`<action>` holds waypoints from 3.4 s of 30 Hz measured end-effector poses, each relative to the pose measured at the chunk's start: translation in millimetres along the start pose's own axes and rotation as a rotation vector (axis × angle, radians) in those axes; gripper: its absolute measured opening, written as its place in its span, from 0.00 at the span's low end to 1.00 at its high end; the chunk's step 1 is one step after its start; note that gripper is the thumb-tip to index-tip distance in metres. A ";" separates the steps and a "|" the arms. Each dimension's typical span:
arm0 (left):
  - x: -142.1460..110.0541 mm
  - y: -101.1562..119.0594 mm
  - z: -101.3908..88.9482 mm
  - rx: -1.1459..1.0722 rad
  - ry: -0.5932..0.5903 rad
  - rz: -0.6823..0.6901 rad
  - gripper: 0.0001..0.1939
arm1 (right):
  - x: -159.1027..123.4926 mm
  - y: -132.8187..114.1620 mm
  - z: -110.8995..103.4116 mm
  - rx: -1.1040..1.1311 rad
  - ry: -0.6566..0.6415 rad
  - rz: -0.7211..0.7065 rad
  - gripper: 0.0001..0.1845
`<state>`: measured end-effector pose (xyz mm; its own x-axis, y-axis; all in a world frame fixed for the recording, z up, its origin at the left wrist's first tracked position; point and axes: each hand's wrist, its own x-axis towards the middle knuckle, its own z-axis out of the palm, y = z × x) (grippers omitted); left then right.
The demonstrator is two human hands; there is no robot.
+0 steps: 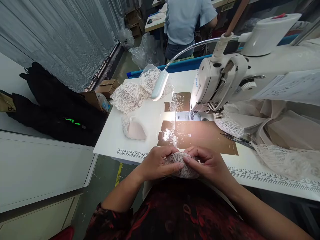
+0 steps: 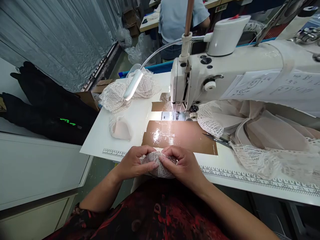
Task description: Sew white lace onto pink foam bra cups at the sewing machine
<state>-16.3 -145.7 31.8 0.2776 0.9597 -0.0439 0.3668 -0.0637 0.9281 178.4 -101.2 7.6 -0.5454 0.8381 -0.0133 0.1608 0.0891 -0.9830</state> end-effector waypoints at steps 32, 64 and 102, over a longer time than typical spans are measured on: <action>27.0 -8.8 15.7 -0.308 -0.044 -0.024 0.13 | 4.2 -0.9 -20.8 0.057 -0.083 0.126 0.16; 117.7 -7.6 24.8 0.778 -0.053 0.142 0.15 | 59.5 37.3 -69.3 -0.939 -0.070 -0.197 0.15; 84.2 6.6 -25.8 0.595 -0.617 0.272 0.13 | 67.7 37.6 -73.8 -0.955 0.147 -0.056 0.22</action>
<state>-13.5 -58.2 43.8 0.7869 0.5835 -0.2005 0.5701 -0.5634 0.5980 208.2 -1.4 -16.7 -0.4746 0.8725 0.1159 0.7741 0.4765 -0.4169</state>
